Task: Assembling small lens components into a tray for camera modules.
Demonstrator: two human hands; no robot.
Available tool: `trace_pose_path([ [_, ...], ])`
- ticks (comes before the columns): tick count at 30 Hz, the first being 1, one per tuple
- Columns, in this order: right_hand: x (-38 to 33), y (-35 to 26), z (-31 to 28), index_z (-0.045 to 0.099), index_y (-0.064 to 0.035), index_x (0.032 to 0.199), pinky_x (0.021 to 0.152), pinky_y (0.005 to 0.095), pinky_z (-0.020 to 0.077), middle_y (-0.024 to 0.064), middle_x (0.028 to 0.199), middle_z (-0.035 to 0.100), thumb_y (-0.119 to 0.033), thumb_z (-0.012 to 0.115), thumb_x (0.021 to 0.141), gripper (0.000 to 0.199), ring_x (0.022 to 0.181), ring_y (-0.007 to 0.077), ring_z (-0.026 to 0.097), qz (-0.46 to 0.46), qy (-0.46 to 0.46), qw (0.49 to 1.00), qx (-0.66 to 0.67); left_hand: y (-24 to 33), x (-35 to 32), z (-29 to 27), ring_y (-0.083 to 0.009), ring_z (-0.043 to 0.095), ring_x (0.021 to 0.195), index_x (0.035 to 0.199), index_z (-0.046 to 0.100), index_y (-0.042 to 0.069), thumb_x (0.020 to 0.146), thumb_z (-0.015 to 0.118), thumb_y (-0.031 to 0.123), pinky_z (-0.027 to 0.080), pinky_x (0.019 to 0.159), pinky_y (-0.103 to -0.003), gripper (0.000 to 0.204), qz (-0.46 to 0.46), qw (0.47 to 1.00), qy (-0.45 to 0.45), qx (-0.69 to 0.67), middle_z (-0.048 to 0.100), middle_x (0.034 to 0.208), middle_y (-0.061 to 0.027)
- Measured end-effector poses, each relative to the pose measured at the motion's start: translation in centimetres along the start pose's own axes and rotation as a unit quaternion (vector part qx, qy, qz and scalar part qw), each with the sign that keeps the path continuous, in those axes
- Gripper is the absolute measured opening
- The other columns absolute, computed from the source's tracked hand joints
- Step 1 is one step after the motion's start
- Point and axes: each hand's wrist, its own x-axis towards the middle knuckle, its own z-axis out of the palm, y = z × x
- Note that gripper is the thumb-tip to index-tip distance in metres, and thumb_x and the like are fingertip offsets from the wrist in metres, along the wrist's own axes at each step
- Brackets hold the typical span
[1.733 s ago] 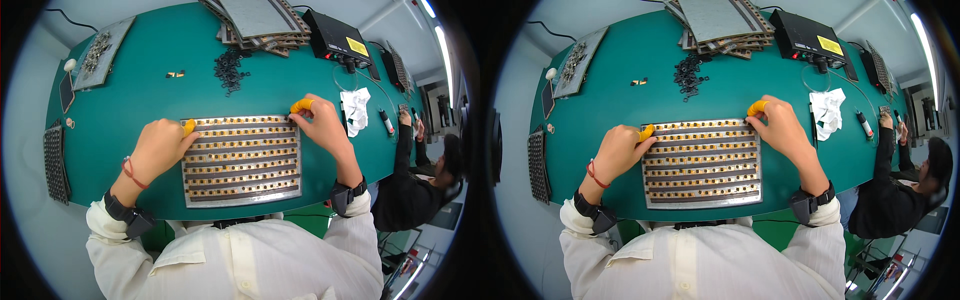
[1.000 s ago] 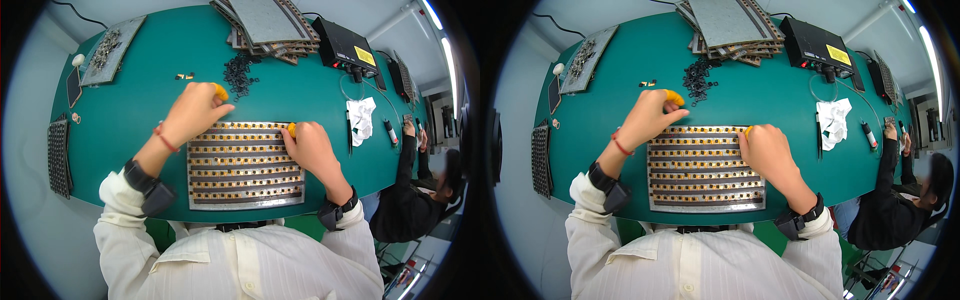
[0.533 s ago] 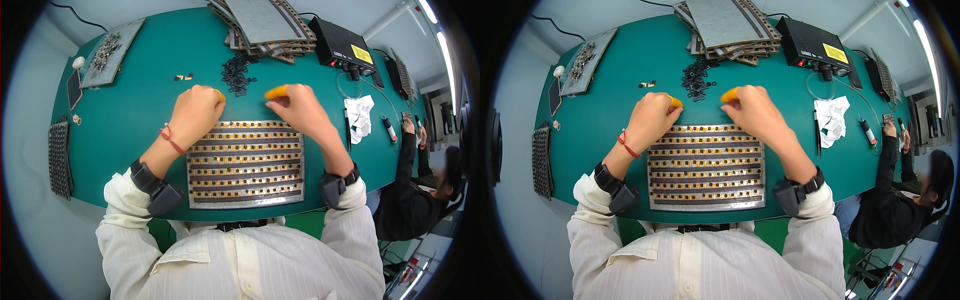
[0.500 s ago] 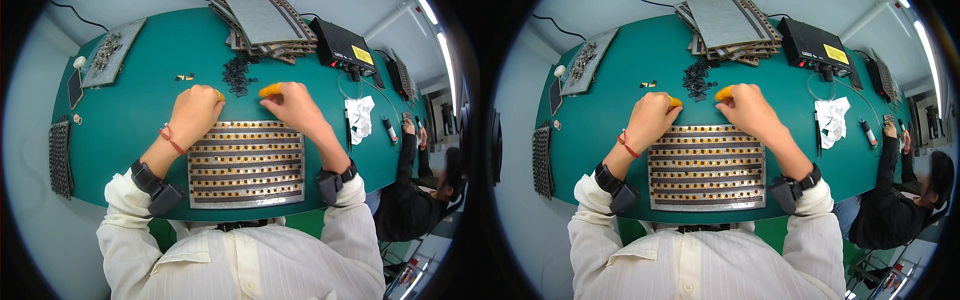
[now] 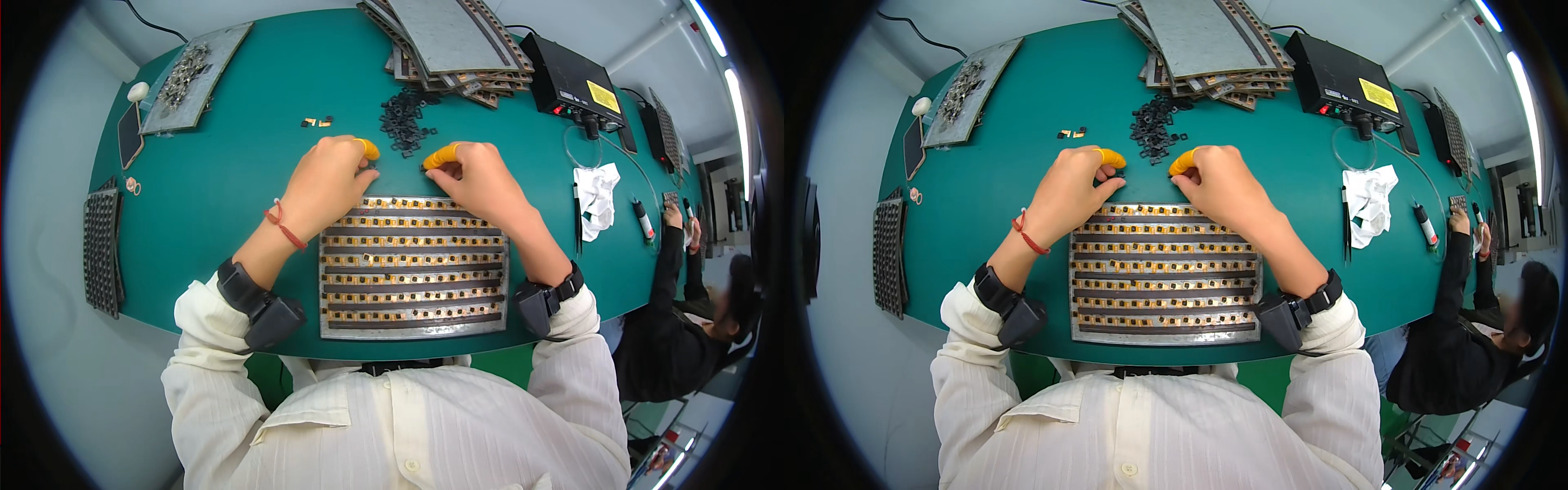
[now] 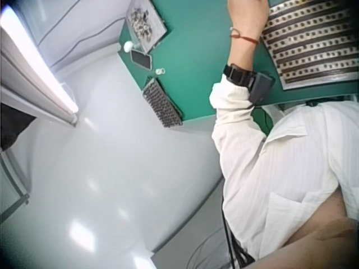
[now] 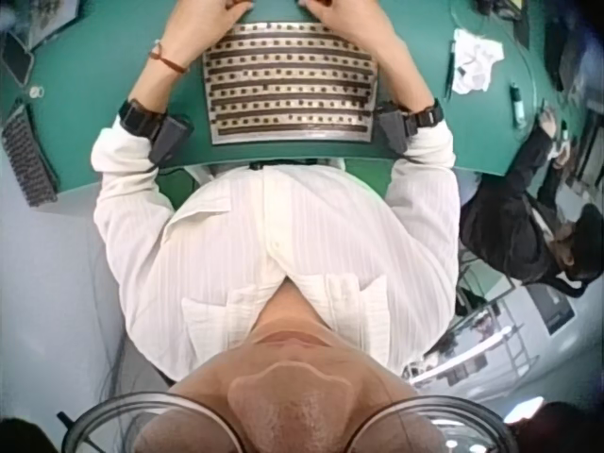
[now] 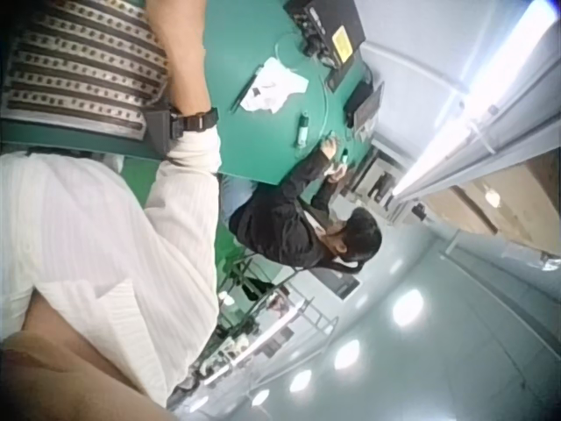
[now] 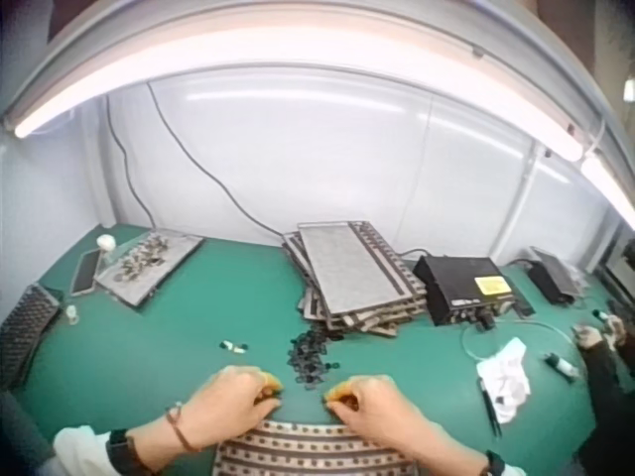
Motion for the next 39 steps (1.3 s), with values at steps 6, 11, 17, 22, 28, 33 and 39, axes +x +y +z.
trace_pose_path([
  [6, 0.0, 0.4, -0.7, 0.072, 0.0044, 0.101, 0.068, 0.0276, 0.0551, 0.0147, 0.079, 0.072, -0.007, 0.073, 0.083, 0.022, 0.071, 0.015, 0.069, 0.03, 0.014, 0.999, 0.026, -0.7, 0.3, 0.3, -0.0329, 0.065, 0.073, 0.088, 0.07, -0.005, 0.08, 0.072, 0.011, 0.053, 0.066, -0.039, 0.018, 0.084, 0.991, 0.013, 0.106, 0.066, 0.081, -0.0159],
  [11, 0.6, 0.3, 1.1, 0.072, 0.0051, 0.095, 0.06, 0.0298, 0.0515, 0.0122, 0.071, 0.069, -0.01, 0.075, 0.081, 0.021, 0.063, 0.0181, 0.065, -0.03, 0.03, 0.999, 0.021, -0.3, 0.4, 0.3, -0.0321, 0.065, 0.072, 0.085, 0.07, -0.005, 0.081, 0.071, 0.012, 0.052, 0.065, -0.04, 0.018, 0.074, 0.991, 0.007, 0.111, 0.064, 0.08, -0.0154],
  [17, 0.8, -0.6, 0.5, 0.07, 0.0074, 0.088, 0.066, 0.0384, 0.0533, 0.0184, 0.079, 0.066, -0.008, 0.076, 0.078, 0.019, 0.072, 0.031, 0.067, -0.025, 0.027, 0.998, -0.041, -0.8, -1.1, -1.7, -0.0264, 0.064, 0.068, 0.086, 0.07, -0.004, 0.08, 0.072, 0.01, 0.052, 0.063, -0.036, 0.016, 0.044, 0.999, -0.013, 0.02, 0.063, 0.078, -0.0128],
  [22, 0.3, -0.3, 0.5, 0.07, 0.0037, 0.089, 0.065, 0.0361, 0.0504, 0.0137, 0.081, 0.063, -0.01, 0.075, 0.08, 0.017, 0.075, 0.0269, 0.065, -0.047, 0.022, 0.997, -0.048, -0.7, -2.9, -2.3, -0.0249, 0.064, 0.068, 0.088, 0.071, -0.003, 0.08, 0.071, 0.009, 0.052, 0.063, -0.034, 0.015, 0.066, 0.995, -0.073, -0.004, 0.062, 0.079, -0.0112],
  [28, -3.6, 0.6, -2.1, 0.071, 0.002, 0.09, 0.065, 0.0374, 0.0494, 0.013, 0.082, 0.06, -0.008, 0.074, 0.08, 0.015, 0.074, 0.0279, 0.063, -0.062, 0.061, 0.996, -0.032, -0.6, -3.6, -1.7, -0.0276, 0.061, 0.068, 0.086, 0.071, 0.0, 0.081, 0.07, 0.01, 0.05, 0.062, -0.037, 0.012, 0.129, 0.989, -0.047, 0.055, 0.06, 0.078, -0.0108],
  [33, -6.8, 2.2, -3.0, 0.07, 0.0027, 0.089, 0.06, 0.0329, 0.0459, 0.0098, 0.077, 0.056, -0.005, 0.074, 0.08, 0.013, 0.066, 0.022, 0.056, -0.028, 0.066, 0.996, -0.055, 0.3, -5.5, -1.6, -0.0308, 0.057, 0.059, 0.067, 0.066, -0.002, 0.088, 0.069, 0.028, 0.047, 0.057, -0.039, 0.037, 0.105, 0.985, -0.014, 0.138, 0.056, 0.065, -0.0134],
  [39, -7.5, 3.0, -1.2, 0.07, 0.0029, 0.088, 0.057, 0.0299, 0.0429, 0.0073, 0.074, 0.055, -0.004, 0.074, 0.081, 0.011, 0.062, 0.0177, 0.051, -0.043, 0.101, 0.994, 0.014, 1.4, -5.9, -2.6, -0.0335, 0.053, 0.046, 0.057, 0.061, -0.002, 0.089, 0.068, 0.039, 0.044, 0.048, -0.041, 0.052, 0.034, 0.983, -0.077, 0.163, 0.055, 0.054, -0.0165],
])
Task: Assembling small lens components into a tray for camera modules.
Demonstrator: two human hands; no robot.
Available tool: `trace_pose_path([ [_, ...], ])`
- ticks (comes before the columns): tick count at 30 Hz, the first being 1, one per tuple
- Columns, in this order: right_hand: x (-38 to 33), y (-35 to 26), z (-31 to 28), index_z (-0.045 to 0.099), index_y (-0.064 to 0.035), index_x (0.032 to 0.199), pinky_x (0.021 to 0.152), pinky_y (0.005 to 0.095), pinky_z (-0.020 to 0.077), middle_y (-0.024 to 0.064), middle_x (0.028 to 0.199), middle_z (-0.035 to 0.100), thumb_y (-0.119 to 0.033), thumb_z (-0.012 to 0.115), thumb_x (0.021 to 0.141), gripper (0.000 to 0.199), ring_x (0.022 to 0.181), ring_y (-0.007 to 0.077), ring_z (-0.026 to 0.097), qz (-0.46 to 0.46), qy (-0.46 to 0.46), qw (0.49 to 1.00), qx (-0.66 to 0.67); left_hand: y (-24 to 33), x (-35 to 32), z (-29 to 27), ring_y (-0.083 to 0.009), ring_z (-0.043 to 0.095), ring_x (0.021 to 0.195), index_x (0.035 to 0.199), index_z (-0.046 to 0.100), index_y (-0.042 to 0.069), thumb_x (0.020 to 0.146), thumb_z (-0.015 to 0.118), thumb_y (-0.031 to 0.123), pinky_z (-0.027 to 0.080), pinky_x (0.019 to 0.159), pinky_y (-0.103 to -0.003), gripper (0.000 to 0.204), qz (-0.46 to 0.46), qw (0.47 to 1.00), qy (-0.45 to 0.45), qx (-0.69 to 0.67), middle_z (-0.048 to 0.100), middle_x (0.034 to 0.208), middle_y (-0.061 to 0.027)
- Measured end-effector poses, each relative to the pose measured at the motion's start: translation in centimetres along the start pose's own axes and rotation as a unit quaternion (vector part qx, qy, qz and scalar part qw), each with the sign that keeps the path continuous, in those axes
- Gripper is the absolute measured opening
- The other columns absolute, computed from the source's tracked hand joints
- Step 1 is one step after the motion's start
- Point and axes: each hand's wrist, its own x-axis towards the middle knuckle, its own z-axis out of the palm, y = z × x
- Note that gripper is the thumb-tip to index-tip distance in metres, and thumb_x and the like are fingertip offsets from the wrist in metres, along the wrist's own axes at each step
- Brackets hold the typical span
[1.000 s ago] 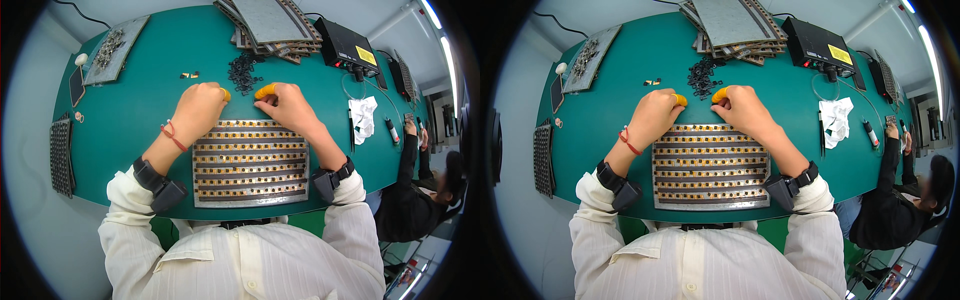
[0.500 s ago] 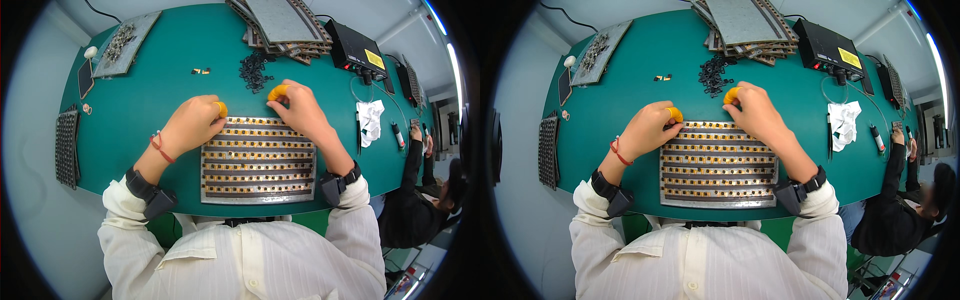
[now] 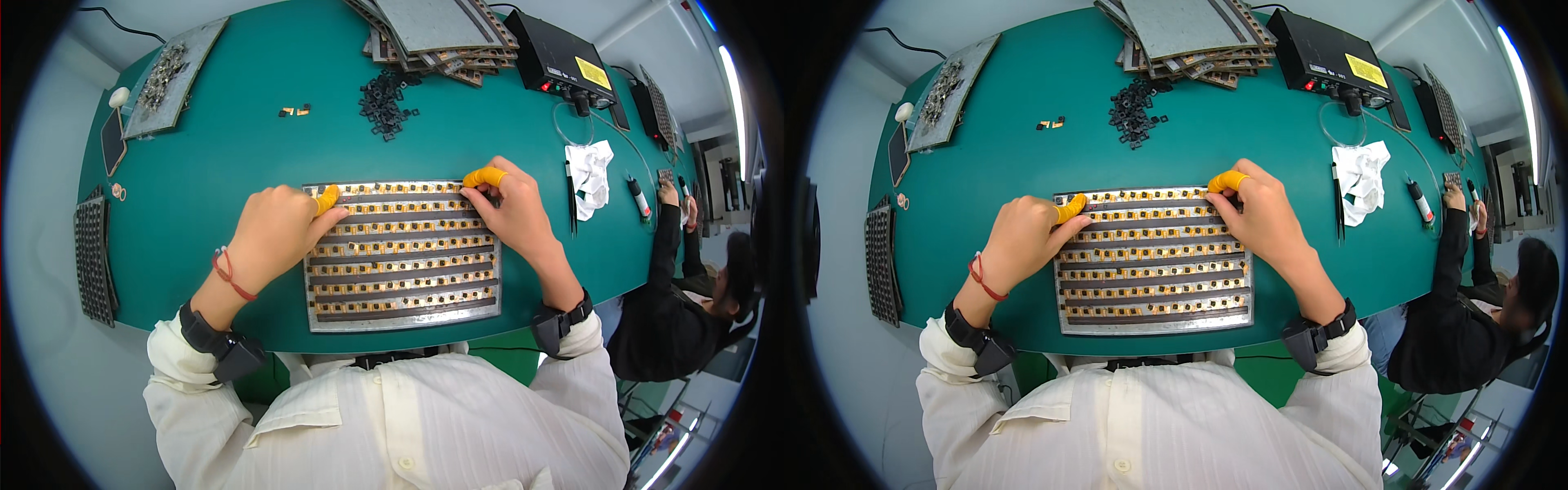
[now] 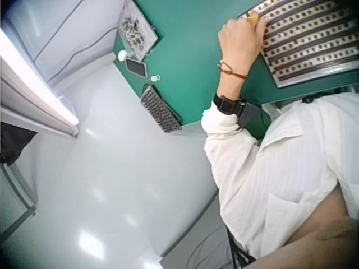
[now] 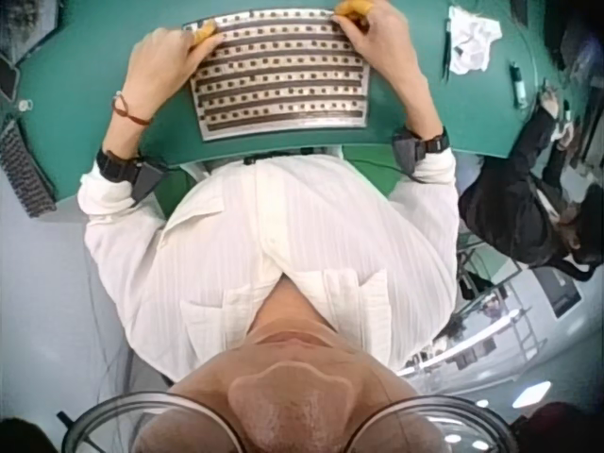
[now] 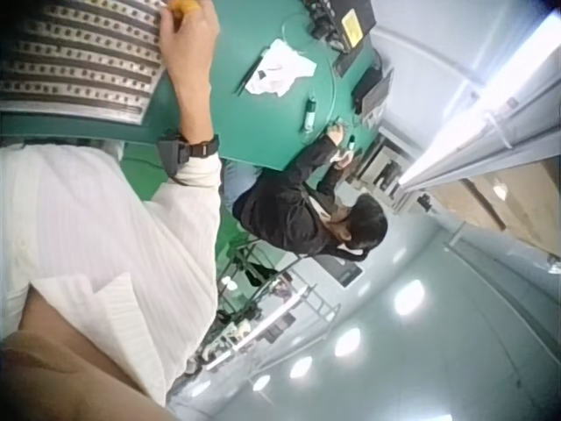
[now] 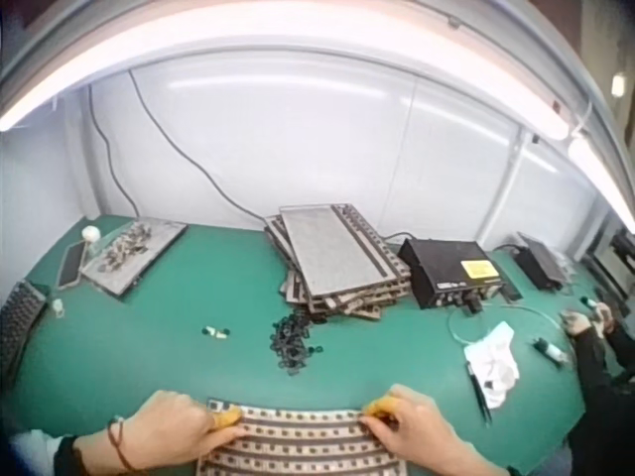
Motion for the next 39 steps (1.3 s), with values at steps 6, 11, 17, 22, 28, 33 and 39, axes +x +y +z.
trace_pose_path([
  [6, -0.6, -0.6, 0.4, 0.07, 0.0045, 0.085, 0.059, 0.037, 0.0477, 0.0132, 0.079, 0.057, -0.012, 0.071, 0.086, 0.016, 0.07, 0.0279, 0.062, 0.006, -0.025, 0.995, -0.094, 0.0, 0.6, -0.5, -0.034, 0.053, 0.045, 0.057, 0.061, -0.004, 0.087, 0.071, 0.038, 0.043, 0.047, -0.041, 0.052, -0.011, 0.999, -0.018, -0.024, 0.054, 0.053, -0.0185],
  [11, -1.4, -1.6, 0.7, 0.066, 0.0054, 0.066, 0.052, 0.0438, 0.0445, 0.0173, 0.063, 0.057, -0.025, 0.072, 0.087, 0.037, 0.053, 0.0351, 0.057, 0.054, -0.027, 0.988, -0.14, -0.6, 3.9, -1.4, -0.0292, 0.059, 0.05, 0.07, 0.068, -0.005, 0.085, 0.074, 0.027, 0.048, 0.052, -0.037, 0.036, -0.027, 0.99, -0.076, -0.112, 0.06, 0.058, -0.0183],
  [17, -0.2, -1.3, -0.8, 0.063, 0.008, 0.061, 0.049, 0.0428, 0.0448, 0.0239, 0.055, 0.056, -0.028, 0.073, 0.085, 0.045, 0.048, 0.0388, 0.056, 0.125, -0.091, 0.982, -0.107, -1.4, 8.8, 2.9, -0.0205, 0.066, 0.069, 0.1, 0.071, -0.006, 0.079, 0.078, 0.018, 0.053, 0.067, -0.03, 0.033, -0.008, 0.978, 0.117, -0.171, 0.071, 0.078, -0.0148],
  [22, 2.1, -2.6, -2.0, 0.069, 0.0083, 0.074, 0.052, 0.0394, 0.0484, 0.0236, 0.061, 0.061, -0.022, 0.073, 0.085, 0.032, 0.053, 0.0354, 0.061, 0.12, -0.153, 0.975, -0.108, -0.8, 9.7, 3.7, -0.0213, 0.067, 0.066, 0.094, 0.071, -0.005, 0.078, 0.078, 0.017, 0.054, 0.065, -0.033, 0.029, -0.048, 0.977, 0.066, -0.197, 0.07, 0.078, -0.014],
  [28, 6.8, -2.7, 1.7, 0.072, 0.0037, 0.099, 0.061, 0.0325, 0.0515, 0.016, 0.077, 0.07, -0.012, 0.073, 0.083, 0.023, 0.064, 0.0231, 0.065, 0.026, -0.076, 0.997, -0.018, 0.0, 7.0, 1.8, -0.0306, 0.068, 0.069, 0.084, 0.071, -0.004, 0.083, 0.071, 0.015, 0.054, 0.063, -0.039, 0.019, -0.017, 0.997, 0.06, -0.042, 0.069, 0.078, -0.016],
  [33, 8.7, -3.0, 4.7, 0.072, 0.0053, 0.093, 0.067, 0.0387, 0.0544, 0.0186, 0.085, 0.068, -0.007, 0.071, 0.081, 0.017, 0.074, 0.0321, 0.068, -0.006, -0.047, 0.998, -0.03, -1.4, 6.6, 2.3, -0.0316, 0.068, 0.073, 0.09, 0.072, -0.003, 0.084, 0.071, 0.014, 0.055, 0.066, -0.039, 0.017, -0.034, 0.994, 0.102, -0.01, 0.069, 0.083, -0.0164],
  [39, 8.1, -1.9, 4.7, 0.073, 0.0026, 0.095, 0.061, 0.0322, 0.0527, 0.0134, 0.086, 0.068, -0.004, 0.072, 0.082, 0.015, 0.07, 0.0241, 0.068, -0.096, -0.073, 0.991, -0.058, -2.7, 6.4, 2.5, -0.0305, 0.069, 0.077, 0.1, 0.07, -0.004, 0.081, 0.072, 0.007, 0.056, 0.071, -0.036, 0.022, -0.032, 0.982, 0.089, -0.164, 0.07, 0.089, -0.0185],
])
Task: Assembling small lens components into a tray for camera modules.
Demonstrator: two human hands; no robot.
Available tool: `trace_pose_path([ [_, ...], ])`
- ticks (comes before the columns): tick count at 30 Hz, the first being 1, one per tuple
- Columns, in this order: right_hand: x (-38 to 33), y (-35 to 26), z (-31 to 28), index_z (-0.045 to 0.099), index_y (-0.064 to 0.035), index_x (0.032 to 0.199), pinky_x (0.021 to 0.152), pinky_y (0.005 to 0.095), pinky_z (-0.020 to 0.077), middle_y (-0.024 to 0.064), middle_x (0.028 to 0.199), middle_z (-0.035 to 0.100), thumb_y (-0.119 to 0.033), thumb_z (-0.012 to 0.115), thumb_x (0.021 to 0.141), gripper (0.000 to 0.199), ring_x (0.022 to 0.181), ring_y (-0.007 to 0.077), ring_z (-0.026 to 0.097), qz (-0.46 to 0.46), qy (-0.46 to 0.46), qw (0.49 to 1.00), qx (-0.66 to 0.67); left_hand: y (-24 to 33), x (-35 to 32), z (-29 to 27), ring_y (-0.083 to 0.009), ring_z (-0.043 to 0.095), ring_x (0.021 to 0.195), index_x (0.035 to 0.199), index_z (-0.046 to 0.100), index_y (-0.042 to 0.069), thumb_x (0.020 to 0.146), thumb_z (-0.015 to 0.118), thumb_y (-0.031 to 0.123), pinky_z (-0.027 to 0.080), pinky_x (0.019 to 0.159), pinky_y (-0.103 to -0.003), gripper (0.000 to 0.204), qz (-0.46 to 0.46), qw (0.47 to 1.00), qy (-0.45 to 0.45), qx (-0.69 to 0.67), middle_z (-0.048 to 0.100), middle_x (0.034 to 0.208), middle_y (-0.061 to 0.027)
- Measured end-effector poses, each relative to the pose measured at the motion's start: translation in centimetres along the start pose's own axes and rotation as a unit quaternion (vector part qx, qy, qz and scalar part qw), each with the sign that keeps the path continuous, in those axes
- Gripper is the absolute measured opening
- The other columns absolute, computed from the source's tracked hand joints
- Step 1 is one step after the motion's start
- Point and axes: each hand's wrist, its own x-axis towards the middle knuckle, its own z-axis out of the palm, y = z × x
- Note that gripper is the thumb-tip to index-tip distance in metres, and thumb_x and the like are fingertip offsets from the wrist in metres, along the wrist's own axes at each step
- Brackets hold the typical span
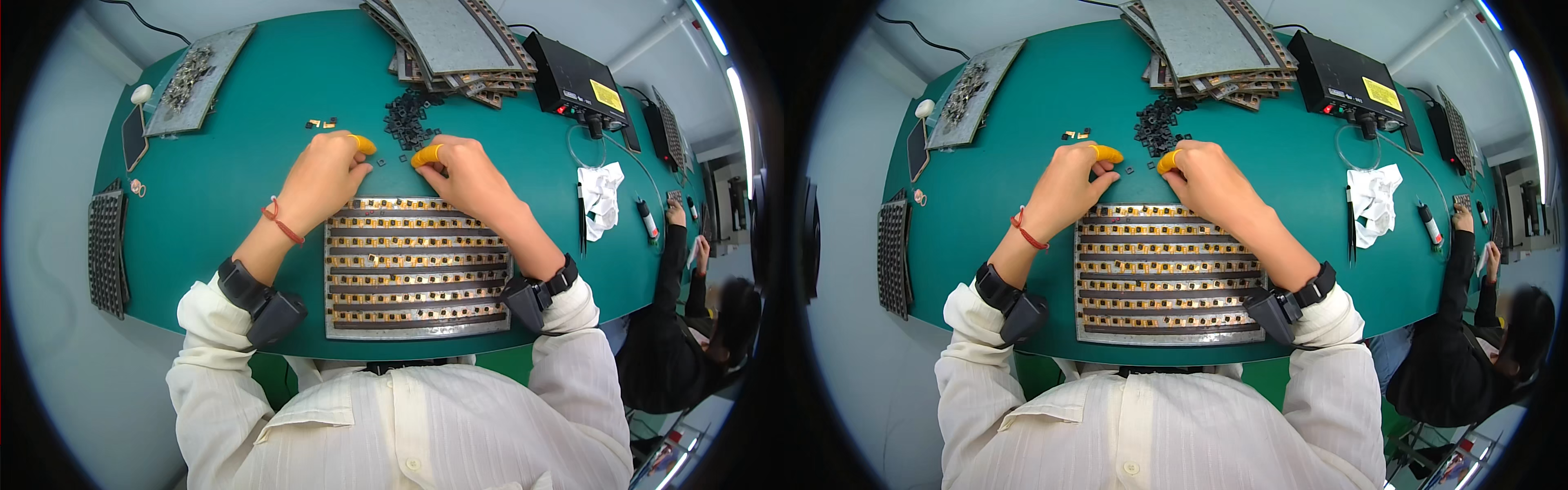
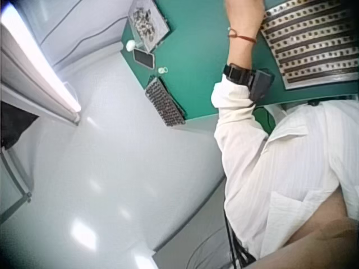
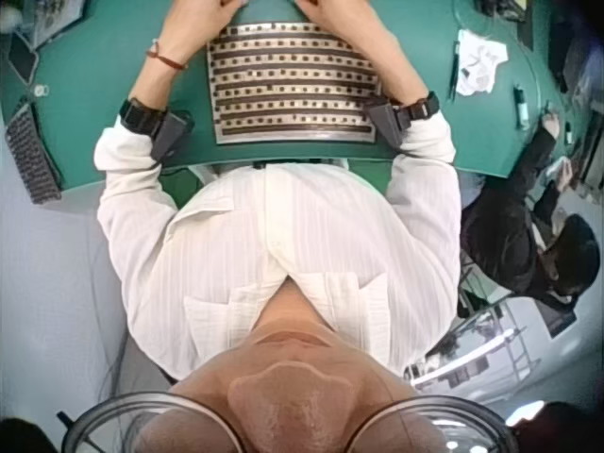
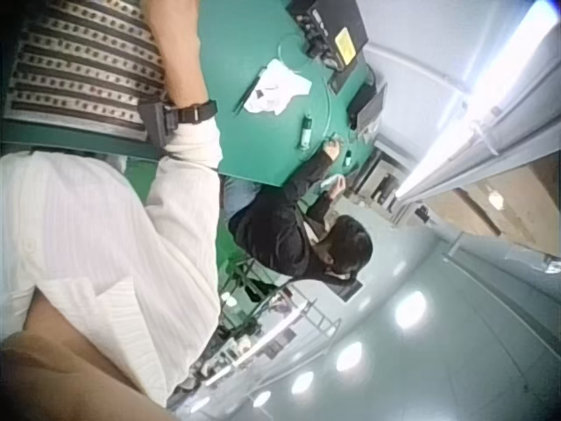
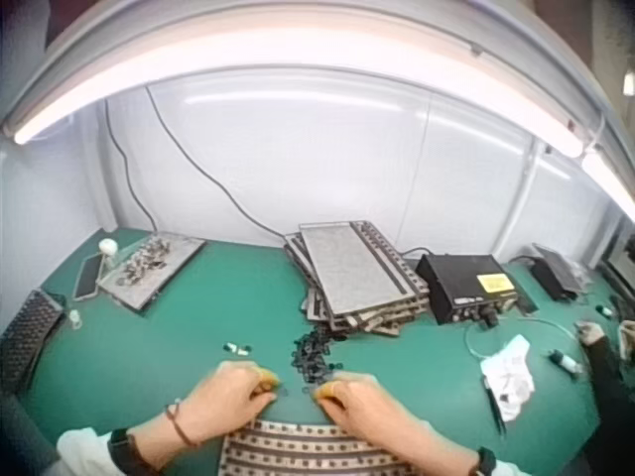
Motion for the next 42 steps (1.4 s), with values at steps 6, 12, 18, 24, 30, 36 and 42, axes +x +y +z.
trace_pose_path([
  [6, -1.2, 0.7, -0.9, 0.072, 0.0041, 0.094, 0.062, 0.031, 0.0533, 0.0126, 0.075, 0.069, -0.005, 0.073, 0.082, 0.015, 0.064, 0.0204, 0.066, 0.115, 0.016, 0.992, 0.049, 1.4, 0.9, 0.1, -0.0312, 0.068, 0.079, 0.091, 0.07, -0.006, 0.081, 0.072, 0.008, 0.054, 0.071, -0.036, 0.018, 0.048, 0.998, -0.02, 0.03, 0.067, 0.085, -0.0185],
  [12, -0.1, -1.0, -0.1, 0.07, 0.0061, 0.087, 0.067, 0.0388, 0.0546, 0.0184, 0.079, 0.069, -0.014, 0.076, 0.079, 0.022, 0.074, 0.0312, 0.069, 0.13, -0.002, 0.99, 0.05, 1.2, 0.9, 0.9, -0.0318, 0.064, 0.07, 0.083, 0.069, -0.005, 0.08, 0.071, 0.01, 0.051, 0.065, -0.04, 0.016, 0.1, 0.99, 0.0, 0.096, 0.064, 0.079, -0.0166],
  [18, -0.2, -1.3, 0.0, 0.07, 0.0044, 0.087, 0.065, 0.0359, 0.0528, 0.015, 0.078, 0.069, -0.013, 0.077, 0.079, 0.021, 0.071, 0.0268, 0.067, 0.119, 0.013, 0.992, 0.033, 1.1, -0.3, -0.7, -0.0286, 0.063, 0.068, 0.084, 0.069, -0.004, 0.078, 0.07, 0.009, 0.051, 0.062, -0.037, 0.014, 0.052, 0.999, -0.009, 0.011, 0.063, 0.078, -0.0133],
  [24, -0.4, -0.7, -0.6, 0.071, 0.0029, 0.089, 0.063, 0.0323, 0.0509, 0.0124, 0.076, 0.067, -0.012, 0.076, 0.08, 0.018, 0.07, 0.0217, 0.065, 0.144, -0.004, 0.989, 0.041, 2.0, -2.1, -1.4, -0.0278, 0.062, 0.07, 0.086, 0.069, -0.002, 0.078, 0.07, 0.008, 0.051, 0.064, -0.036, 0.013, 0.099, 0.991, -0.093, 0.0, 0.063, 0.079, -0.0117],
  [30, -3.5, -1.5, -3.9, 0.071, 0.0033, 0.09, 0.066, 0.0367, 0.0513, 0.0141, 0.082, 0.062, -0.008, 0.074, 0.081, 0.015, 0.074, 0.0289, 0.064, 0.094, 0.001, 0.995, 0.02, 2.3, -3.5, -0.9, -0.0313, 0.06, 0.074, 0.08, 0.068, 0.0, 0.081, 0.072, 0.016, 0.049, 0.067, -0.04, 0.016, 0.151, 0.98, -0.059, 0.117, 0.063, 0.081, -0.0106],
  [36, -7.6, -0.5, -4.9, 0.07, 0.0036, 0.089, 0.065, 0.035, 0.0517, 0.0134, 0.081, 0.059, -0.006, 0.073, 0.081, 0.013, 0.072, 0.028, 0.064, 0.109, 0.009, 0.994, 0.014, 3.7, -5.5, -0.9, -0.0337, 0.057, 0.054, 0.066, 0.065, 0.0, 0.089, 0.068, 0.034, 0.048, 0.055, -0.042, 0.041, 0.096, 0.985, -0.072, 0.127, 0.059, 0.06, -0.0164],
  [42, -7.9, 0.0, -3.0, 0.07, 0.0038, 0.089, 0.064, 0.0343, 0.0533, 0.0125, 0.08, 0.058, -0.007, 0.072, 0.083, 0.012, 0.069, 0.0275, 0.064, 0.097, 0.037, 0.993, 0.059, 4.4, -4.4, -2.0, -0.0331, 0.053, 0.045, 0.055, 0.061, -0.002, 0.089, 0.068, 0.04, 0.045, 0.048, -0.04, 0.055, 0.039, 0.979, -0.111, 0.164, 0.056, 0.053, -0.0171],
])
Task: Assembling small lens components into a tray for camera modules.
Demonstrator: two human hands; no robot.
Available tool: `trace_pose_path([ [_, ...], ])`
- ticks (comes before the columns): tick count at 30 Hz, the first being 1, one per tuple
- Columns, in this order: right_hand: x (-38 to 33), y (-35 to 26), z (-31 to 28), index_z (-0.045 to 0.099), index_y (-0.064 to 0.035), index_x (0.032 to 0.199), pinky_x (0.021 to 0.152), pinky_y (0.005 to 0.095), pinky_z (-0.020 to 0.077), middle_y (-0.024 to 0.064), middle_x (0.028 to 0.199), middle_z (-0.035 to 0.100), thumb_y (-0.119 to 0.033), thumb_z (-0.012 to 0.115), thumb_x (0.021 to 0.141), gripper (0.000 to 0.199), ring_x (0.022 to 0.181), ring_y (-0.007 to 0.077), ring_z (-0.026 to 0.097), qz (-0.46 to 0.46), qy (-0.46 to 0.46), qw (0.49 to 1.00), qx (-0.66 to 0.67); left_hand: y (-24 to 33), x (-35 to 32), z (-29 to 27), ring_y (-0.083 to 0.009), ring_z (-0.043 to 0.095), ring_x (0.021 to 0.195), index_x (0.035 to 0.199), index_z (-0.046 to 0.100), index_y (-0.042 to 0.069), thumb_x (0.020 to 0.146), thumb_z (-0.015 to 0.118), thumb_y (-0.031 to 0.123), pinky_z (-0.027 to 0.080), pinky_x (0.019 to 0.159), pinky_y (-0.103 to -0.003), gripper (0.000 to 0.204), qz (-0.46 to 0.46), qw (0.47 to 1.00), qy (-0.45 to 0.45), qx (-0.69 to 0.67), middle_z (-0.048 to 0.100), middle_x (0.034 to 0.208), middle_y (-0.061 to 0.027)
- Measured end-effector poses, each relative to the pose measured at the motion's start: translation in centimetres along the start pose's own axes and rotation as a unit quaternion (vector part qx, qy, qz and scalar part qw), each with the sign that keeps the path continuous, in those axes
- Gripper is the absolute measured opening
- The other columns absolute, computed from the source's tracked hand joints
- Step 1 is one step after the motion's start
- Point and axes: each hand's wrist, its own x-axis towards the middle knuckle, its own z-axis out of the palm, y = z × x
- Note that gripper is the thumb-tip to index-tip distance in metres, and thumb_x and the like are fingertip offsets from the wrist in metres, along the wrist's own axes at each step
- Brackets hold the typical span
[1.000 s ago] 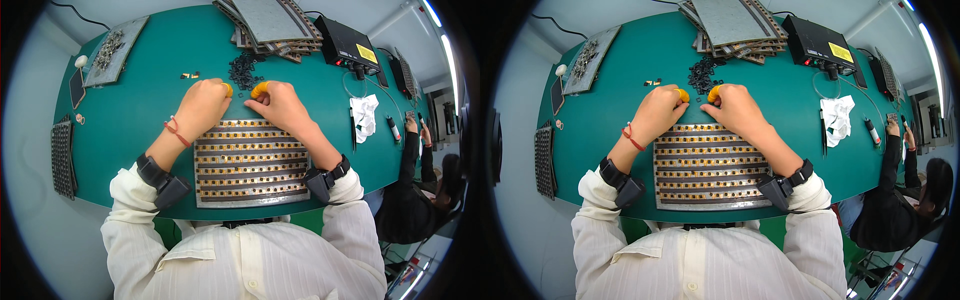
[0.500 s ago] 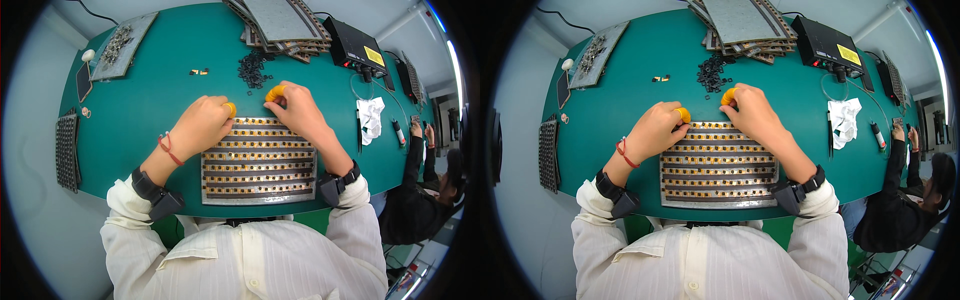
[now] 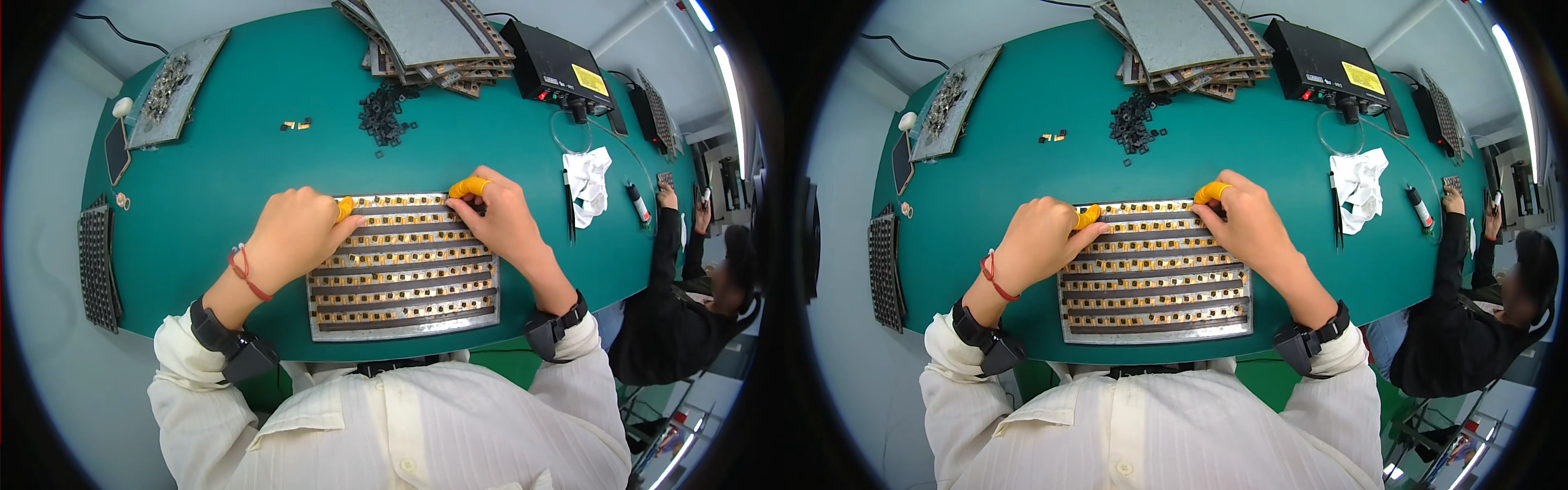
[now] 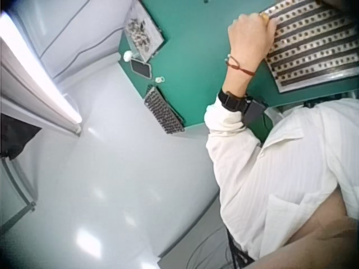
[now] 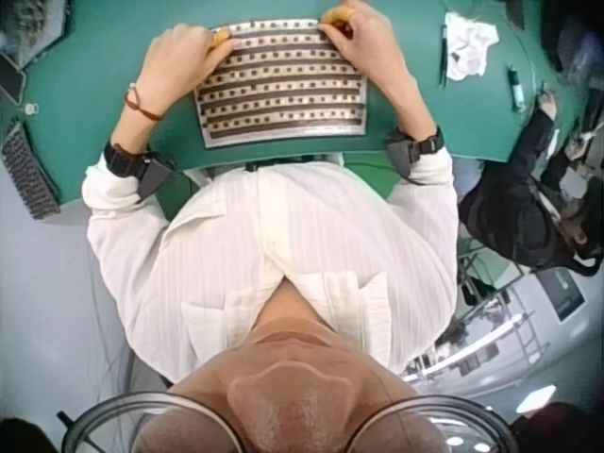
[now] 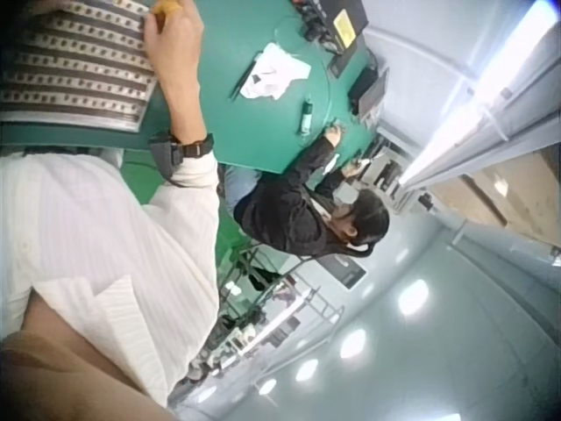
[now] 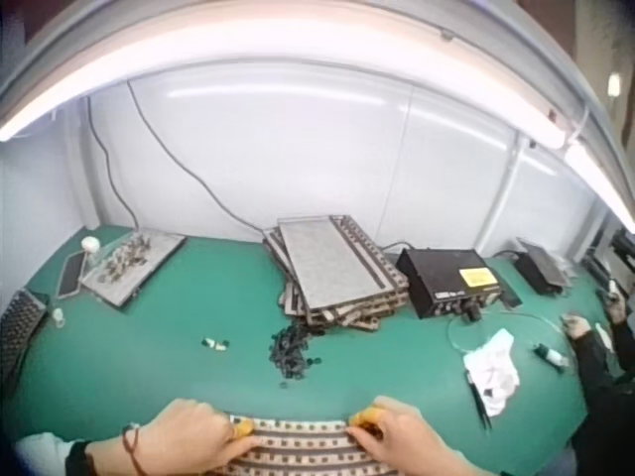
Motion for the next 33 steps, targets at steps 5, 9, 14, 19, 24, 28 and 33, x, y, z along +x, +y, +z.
trace_pose_path([
  [5, -1.1, -1.0, 0.8, 0.069, 0.0029, 0.075, 0.057, 0.04, 0.0504, 0.015, 0.073, 0.059, -0.023, 0.071, 0.087, 0.029, 0.063, 0.0334, 0.061, -0.008, 0.042, 0.991, -0.127, -0.4, 1.2, -1.6, -0.0305, 0.057, 0.047, 0.068, 0.067, -0.006, 0.087, 0.071, 0.032, 0.048, 0.05, -0.037, 0.043, -0.01, 0.995, -0.063, -0.075, 0.061, 0.058, -0.0178],
  [9, -1.1, -2.2, 0.6, 0.064, 0.0063, 0.062, 0.053, 0.0458, 0.0489, 0.0242, 0.056, 0.058, -0.03, 0.069, 0.089, 0.045, 0.053, 0.0393, 0.06, 0.066, -0.047, 0.985, -0.155, -1.5, 3.9, -0.6, -0.0225, 0.067, 0.061, 0.096, 0.071, -0.008, 0.082, 0.075, 0.02, 0.054, 0.062, -0.032, 0.032, -0.039, 0.978, 0.015, -0.204, 0.069, 0.07, -0.0158],
  [14, 1.3, -3.5, -1.1, 0.063, 0.0084, 0.064, 0.055, 0.0457, 0.0497, 0.0251, 0.06, 0.059, -0.023, 0.069, 0.087, 0.039, 0.055, 0.0406, 0.061, 0.116, -0.128, 0.975, -0.142, -1.7, 7.0, 3.1, -0.0234, 0.068, 0.063, 0.093, 0.072, -0.006, 0.078, 0.078, 0.017, 0.055, 0.063, -0.033, 0.028, 0.016, 0.968, 0.157, -0.197, 0.07, 0.074, -0.0147],
  [19, 3.9, -1.5, -1.9, 0.07, 0.0092, 0.084, 0.057, 0.0363, 0.0514, 0.021, 0.067, 0.066, -0.021, 0.075, 0.084, 0.03, 0.057, 0.0257, 0.065, 0.059, -0.095, 0.993, -0.048, -0.9, 6.3, 2.5, -0.0263, 0.069, 0.065, 0.084, 0.071, -0.005, 0.079, 0.077, 0.015, 0.054, 0.061, -0.035, 0.021, -0.019, 0.99, 0.078, -0.119, 0.07, 0.074, -0.0152],
  [24, 8.4, -0.9, 1.3, 0.072, 0.0073, 0.09, 0.064, 0.0338, 0.0546, 0.0177, 0.076, 0.071, -0.019, 0.076, 0.081, 0.028, 0.067, 0.0232, 0.069, 0.078, -0.04, 0.996, 0.003, -1.3, 6.1, 1.9, -0.026, 0.068, 0.065, 0.086, 0.071, -0.004, 0.078, 0.077, 0.014, 0.054, 0.061, -0.035, 0.02, -0.037, 0.99, 0.052, -0.127, 0.069, 0.075, -0.0136],
  [28, 9.6, -1.1, 2.8, 0.072, 0.0063, 0.09, 0.063, 0.0356, 0.0543, 0.0174, 0.073, 0.07, -0.017, 0.076, 0.08, 0.025, 0.066, 0.0262, 0.069, 0.08, -0.013, 0.997, 0.019, -1.3, 6.6, 3.4, -0.025, 0.068, 0.07, 0.089, 0.071, -0.003, 0.077, 0.078, 0.014, 0.054, 0.066, -0.035, 0.023, 0.005, 0.97, 0.15, -0.193, 0.067, 0.08, -0.0136],
  [33, 8.6, -1.5, 1.7, 0.072, 0.006, 0.092, 0.064, 0.0323, 0.0543, 0.0155, 0.075, 0.071, -0.014, 0.075, 0.081, 0.023, 0.067, 0.0219, 0.069, 0.074, -0.057, 0.995, -0.02, -0.3, 5.7, 1.8, -0.0313, 0.066, 0.07, 0.08, 0.07, -0.003, 0.08, 0.074, 0.014, 0.053, 0.065, -0.039, 0.018, 0.008, 0.988, 0.084, -0.131, 0.066, 0.081, -0.0162],
])
